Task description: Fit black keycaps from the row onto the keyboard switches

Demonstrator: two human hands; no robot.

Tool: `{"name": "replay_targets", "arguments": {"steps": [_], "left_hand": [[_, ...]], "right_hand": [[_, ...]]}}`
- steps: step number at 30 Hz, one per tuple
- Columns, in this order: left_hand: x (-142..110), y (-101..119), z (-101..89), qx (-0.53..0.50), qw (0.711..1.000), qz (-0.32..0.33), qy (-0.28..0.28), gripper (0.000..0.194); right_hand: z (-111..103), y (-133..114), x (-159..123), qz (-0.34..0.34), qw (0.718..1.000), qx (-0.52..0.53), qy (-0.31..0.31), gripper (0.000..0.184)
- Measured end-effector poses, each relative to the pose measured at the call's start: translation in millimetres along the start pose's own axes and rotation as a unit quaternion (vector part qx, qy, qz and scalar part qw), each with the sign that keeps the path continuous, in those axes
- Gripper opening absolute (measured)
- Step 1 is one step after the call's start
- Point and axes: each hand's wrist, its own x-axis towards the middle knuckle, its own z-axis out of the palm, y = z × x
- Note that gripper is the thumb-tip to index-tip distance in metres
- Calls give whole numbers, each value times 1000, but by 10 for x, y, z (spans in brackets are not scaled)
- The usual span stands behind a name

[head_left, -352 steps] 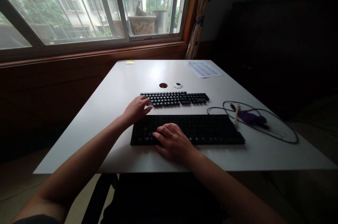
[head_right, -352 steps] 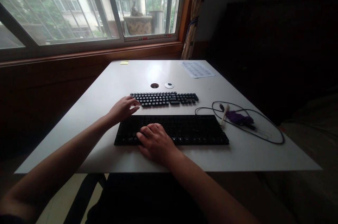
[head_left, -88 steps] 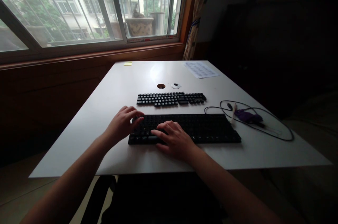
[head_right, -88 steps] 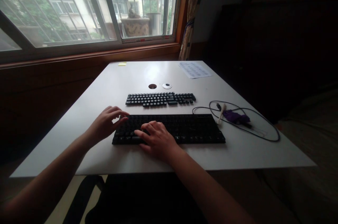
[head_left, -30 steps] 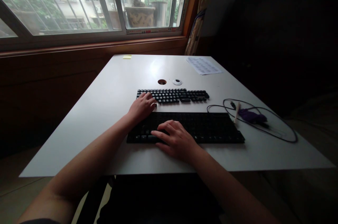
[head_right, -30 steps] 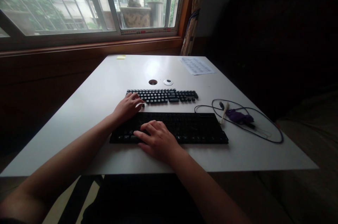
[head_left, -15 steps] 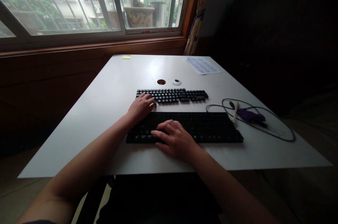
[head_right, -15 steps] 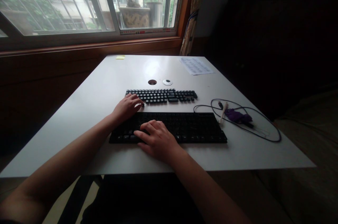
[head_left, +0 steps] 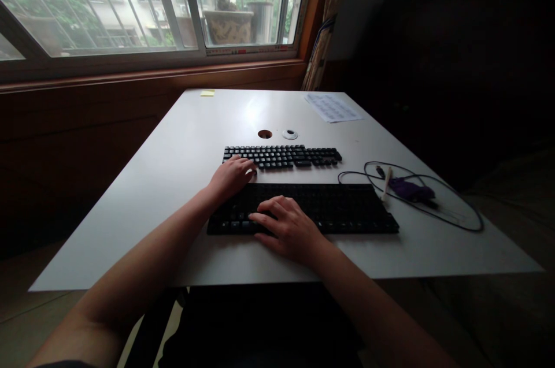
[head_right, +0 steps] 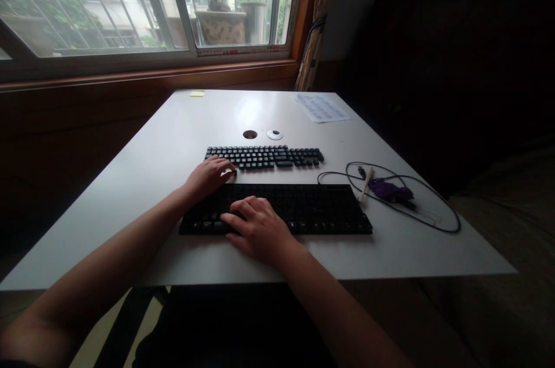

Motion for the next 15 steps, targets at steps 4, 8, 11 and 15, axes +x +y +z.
{"name": "replay_targets", "arguments": {"steps": [4,8,11,15], "left_hand": [[2,-9,13,-9,1000,3,2,11],[2,-23,34,-30,999,2,19,10],[3,-24,38,-33,999,0,23,9],[-2,-15,20,-40,999,-3,25,9]], "right_hand": [[-3,-3,-2,1,1000,1,-2,34],[1,-1,-3,1,1000,-1,-2,34],[4,1,-2,1,1000,0,-3,34],[-3,-1,3,3,1000,2,-4,33]]}}
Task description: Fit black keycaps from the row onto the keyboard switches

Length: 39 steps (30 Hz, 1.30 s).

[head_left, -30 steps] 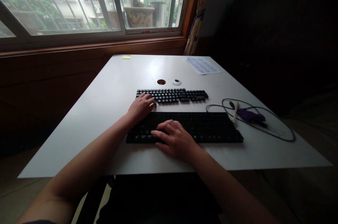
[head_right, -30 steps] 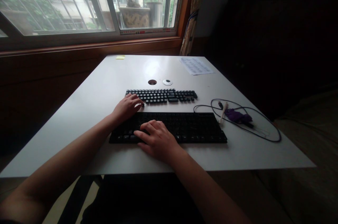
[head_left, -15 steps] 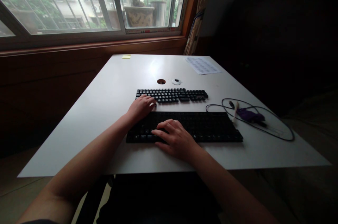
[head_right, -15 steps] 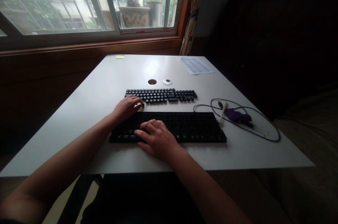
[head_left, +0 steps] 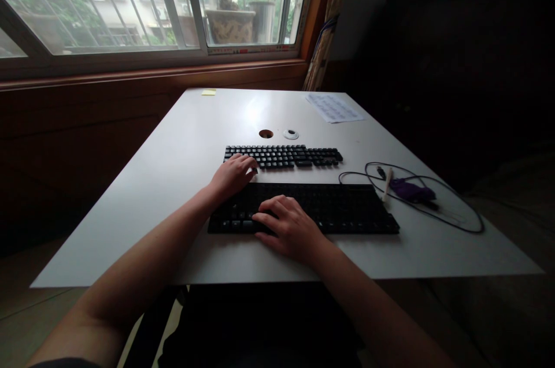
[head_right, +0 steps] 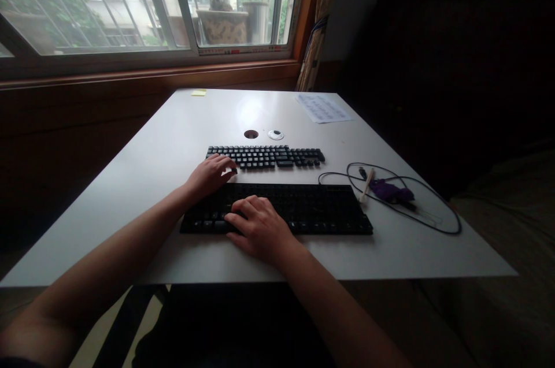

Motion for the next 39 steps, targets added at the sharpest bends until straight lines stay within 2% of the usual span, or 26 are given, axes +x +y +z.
{"name": "replay_targets", "arguments": {"steps": [11,26,31,39], "left_hand": [[-8,-4,8,-5,1000,3,23,7],[-17,-17,17,-3,999,11,33,7],[-15,-15,11,-6,999,18,47,7],[-26,29,-120,-112,989,4,97,7]], "right_hand": [[-3,-3,0,2,1000,-1,-1,30],[-22,-22,8,31,999,-2,6,52],[-24,-18,-2,16,1000,1,4,41],[-39,-42,19,66,998,-10,14,52]]}}
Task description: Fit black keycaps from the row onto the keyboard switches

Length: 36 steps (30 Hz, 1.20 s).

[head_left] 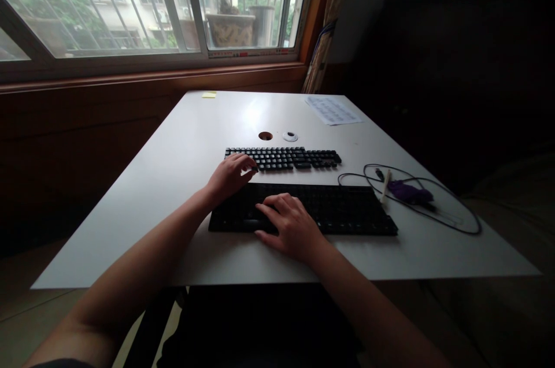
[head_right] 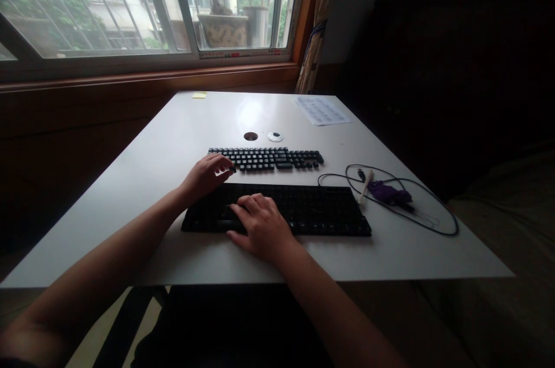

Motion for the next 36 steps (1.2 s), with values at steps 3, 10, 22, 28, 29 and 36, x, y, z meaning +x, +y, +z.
{"name": "replay_targets", "arguments": {"steps": [3,10,22,28,29,36], "left_hand": [[40,88,-123,-47,999,-9,7,8],[-13,469,-503,-216,966,-24,-143,9],[-506,541,-395,-121,972,3,-203,7],[-531,564,-346,-104,979,-24,-176,7],[-538,567,-340,-104,978,-25,-178,8],[-556,584,-314,-96,979,-42,-176,7]], "right_hand": [[-32,19,17,13,999,24,42,40],[-145,80,3,95,966,68,231,15],[-155,60,-13,94,965,92,228,16],[-144,55,-11,93,965,99,222,16],[-139,55,-10,91,966,99,221,16],[-132,51,-11,80,969,92,214,15]]}}
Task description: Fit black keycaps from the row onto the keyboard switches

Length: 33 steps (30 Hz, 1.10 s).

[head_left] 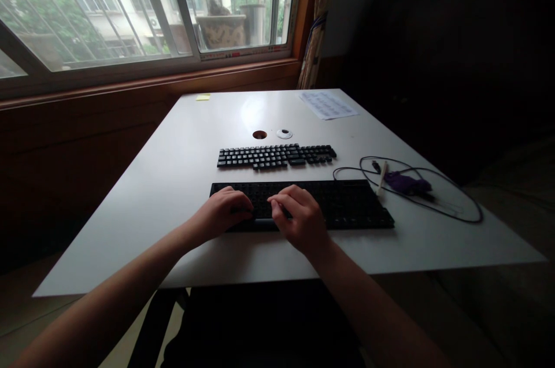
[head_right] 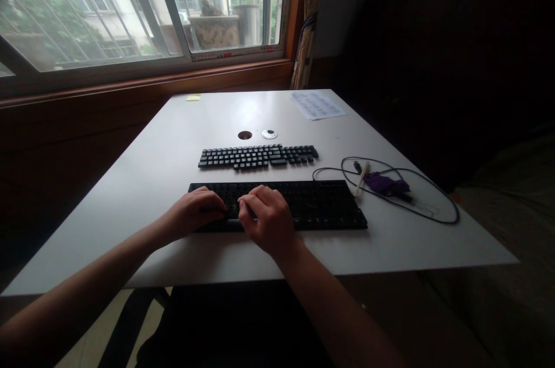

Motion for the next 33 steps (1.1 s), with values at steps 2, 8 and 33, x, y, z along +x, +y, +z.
{"name": "replay_targets", "arguments": {"steps": [2,8,33], "left_hand": [[4,-5,4,9,1000,0,3,8],[3,14,-11,30,999,26,-13,10],[-127,-58,-251,93,994,58,-17,18]], "right_hand": [[0,2,0,0,1000,-2,1,15],[10,17,3,-4,1000,-8,-5,15],[37,31,4,-73,989,-26,-124,17]]}}
